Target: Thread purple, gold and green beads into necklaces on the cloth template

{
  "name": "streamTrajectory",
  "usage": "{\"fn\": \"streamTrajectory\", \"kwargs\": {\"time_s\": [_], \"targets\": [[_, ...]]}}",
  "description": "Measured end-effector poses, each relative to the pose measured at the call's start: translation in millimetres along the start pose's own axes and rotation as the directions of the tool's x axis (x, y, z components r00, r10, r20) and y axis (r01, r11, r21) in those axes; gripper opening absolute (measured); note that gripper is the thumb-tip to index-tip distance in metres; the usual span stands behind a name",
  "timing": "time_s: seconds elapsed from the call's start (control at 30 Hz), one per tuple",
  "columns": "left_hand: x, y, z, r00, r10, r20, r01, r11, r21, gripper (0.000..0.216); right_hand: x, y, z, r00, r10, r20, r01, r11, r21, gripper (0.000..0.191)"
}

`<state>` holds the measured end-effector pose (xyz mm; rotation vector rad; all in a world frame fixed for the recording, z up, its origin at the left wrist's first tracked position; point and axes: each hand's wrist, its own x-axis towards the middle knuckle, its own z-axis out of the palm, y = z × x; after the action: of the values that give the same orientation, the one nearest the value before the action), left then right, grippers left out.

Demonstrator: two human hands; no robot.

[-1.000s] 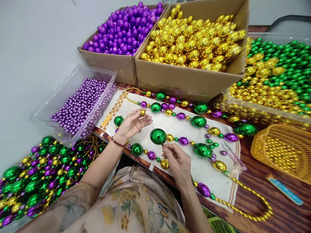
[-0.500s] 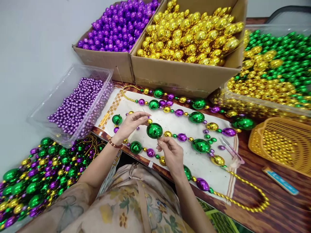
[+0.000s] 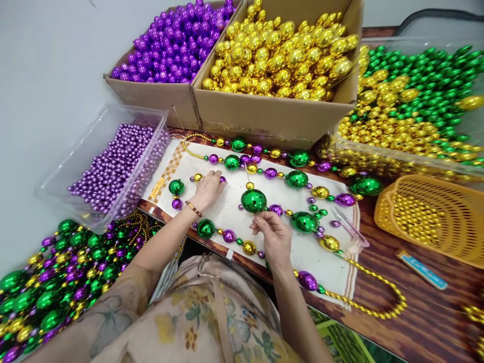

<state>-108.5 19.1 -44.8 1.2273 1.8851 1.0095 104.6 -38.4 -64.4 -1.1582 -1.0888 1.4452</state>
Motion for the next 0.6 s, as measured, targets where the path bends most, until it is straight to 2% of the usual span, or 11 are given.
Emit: {"fn": "streamTrajectory", "kwargs": {"time_s": [0.1,0.17,0.23,0.3,0.37,0.43,0.5,0.6], "targets": [[3.7,-4.2,-3.9,1.0,-0.003,0.02,0.005,0.993,-0.115,0.016,-1.3,0.0,-0.1,1.0,-0.001,-0.007,0.002,1.0,0.02,0.017],[2.7,-4.1,-13.2,0.996,-0.026,0.086,0.053,0.94,-0.338,0.019,-0.9,-0.7,0.8,1.0,0.0,0.009,0.0,1.0,0.005,0.016],[-1.6,-0.9,-24.0,0.978,-0.059,0.199,0.166,0.797,-0.58,0.023,-0.1,-1.2,2.7,0.999,-0.007,0.032,0.007,1.0,-0.014,0.017],[-7.8,4.6,-33.2,0.957,-0.076,0.279,0.264,0.626,-0.733,0.024,0.2,-0.7,5.8,0.999,-0.019,0.042,0.02,0.999,-0.026,0.018],[-13.8,10.9,-39.3,0.949,-0.092,0.302,0.305,0.512,-0.803,0.023,-0.2,0.6,9.3,0.999,-0.025,0.044,0.027,0.999,-0.04,0.019],[-18.0,16.8,-42.9,0.946,-0.108,0.305,0.32,0.447,-0.835,0.022,-1.6,2.3,12.1,0.998,-0.026,0.056,0.029,0.998,-0.062,0.019],[-20.1,21.3,-45.3,0.948,-0.117,0.296,0.318,0.416,-0.852,0.022,-3.4,4.1,13.4,0.997,-0.026,0.076,0.033,0.996,-0.088,0.02],[-20.7,24.9,-48.3,0.962,-0.093,0.258,0.273,0.424,-0.864,0.025,-6.1,6.6,12.8,0.994,-0.039,0.1,0.051,0.991,-0.125,0.02]]}}
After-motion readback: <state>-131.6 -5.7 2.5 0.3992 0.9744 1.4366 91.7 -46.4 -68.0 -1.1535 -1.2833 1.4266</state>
